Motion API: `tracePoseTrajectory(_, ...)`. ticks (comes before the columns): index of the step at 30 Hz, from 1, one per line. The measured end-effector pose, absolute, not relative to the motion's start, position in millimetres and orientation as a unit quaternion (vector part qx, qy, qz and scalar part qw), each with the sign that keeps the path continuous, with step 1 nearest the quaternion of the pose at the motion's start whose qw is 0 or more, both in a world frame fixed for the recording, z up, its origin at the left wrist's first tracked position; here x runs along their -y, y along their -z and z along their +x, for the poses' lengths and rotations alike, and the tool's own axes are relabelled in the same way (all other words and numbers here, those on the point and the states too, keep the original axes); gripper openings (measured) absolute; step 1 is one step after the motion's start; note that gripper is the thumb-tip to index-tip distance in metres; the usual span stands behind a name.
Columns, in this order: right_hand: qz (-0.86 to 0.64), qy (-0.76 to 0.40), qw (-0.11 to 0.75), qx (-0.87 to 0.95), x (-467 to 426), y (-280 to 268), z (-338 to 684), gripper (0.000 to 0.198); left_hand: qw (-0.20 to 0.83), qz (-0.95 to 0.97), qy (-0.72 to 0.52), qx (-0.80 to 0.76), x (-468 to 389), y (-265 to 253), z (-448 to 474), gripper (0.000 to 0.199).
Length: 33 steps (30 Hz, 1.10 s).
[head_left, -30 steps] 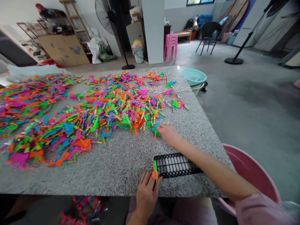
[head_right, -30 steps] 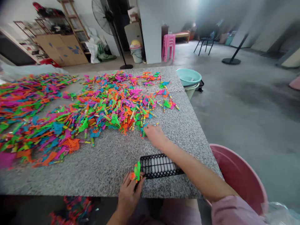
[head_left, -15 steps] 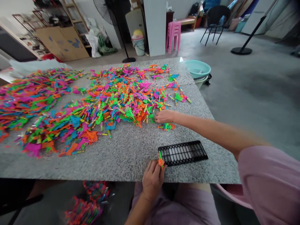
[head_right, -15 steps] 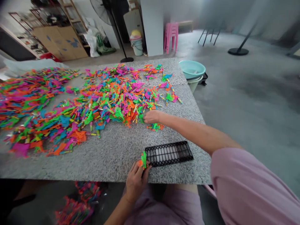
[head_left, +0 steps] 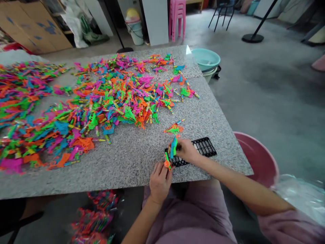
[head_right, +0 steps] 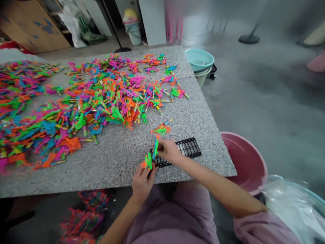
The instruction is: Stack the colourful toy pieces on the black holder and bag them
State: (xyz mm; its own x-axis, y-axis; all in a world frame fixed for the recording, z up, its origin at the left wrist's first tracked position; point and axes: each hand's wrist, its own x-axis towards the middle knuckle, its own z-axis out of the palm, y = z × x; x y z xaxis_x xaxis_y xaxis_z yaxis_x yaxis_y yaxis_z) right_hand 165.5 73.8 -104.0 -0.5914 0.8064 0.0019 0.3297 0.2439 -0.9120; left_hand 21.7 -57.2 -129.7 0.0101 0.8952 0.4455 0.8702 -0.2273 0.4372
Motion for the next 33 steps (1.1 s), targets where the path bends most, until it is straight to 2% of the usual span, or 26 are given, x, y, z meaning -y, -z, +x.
tracePoseTrajectory(5,-0.375,-0.477,0.242,0.758,-75,101,152,0.013,0.026,0.715,-0.33,-0.616,57,127,21,0.007)
tracePoseTrajectory(11,-0.354,-0.363,0.165,0.846,-82,92,159,0.018,0.045,0.714,-0.34,-0.611,58,128,21,0.008)
tracePoseTrajectory(18,-0.318,-0.279,0.141,0.895,-73,92,152,0.025,0.069,0.703,-0.346,-0.617,56,130,22,0.008)
tracePoseTrajectory(22,-0.264,-0.241,0.113,0.927,-105,82,158,0.028,0.104,0.701,-0.352,-0.611,56,125,17,0.01)
tracePoseTrajectory(24,-0.3,-0.159,0.109,0.934,-132,77,169,0.034,0.128,0.705,-0.35,-0.603,61,113,8,0.016)
tracePoseTrajectory(26,-0.353,-0.062,0.08,0.93,-160,75,181,0.035,0.143,0.703,-0.349,-0.603,69,93,-4,0.033)
tracePoseTrajectory(27,-0.363,-0.032,0.057,0.929,-171,75,187,0.032,0.144,0.697,-0.353,-0.607,71,80,-9,0.04)
tracePoseTrajectory(29,-0.359,-0.025,0.023,0.933,-185,76,197,0.027,0.131,0.681,-0.37,-0.619,68,51,-16,0.042)
tracePoseTrajectory(31,-0.391,-0.068,0.052,0.917,-183,77,204,0.02,0.129,0.704,-0.383,-0.584,52,27,-16,0.032)
tracePoseTrajectory(33,-0.481,-0.146,0.146,0.852,-162,77,209,0.01,0.154,0.736,-0.367,-0.547,29,14,-13,0.031)
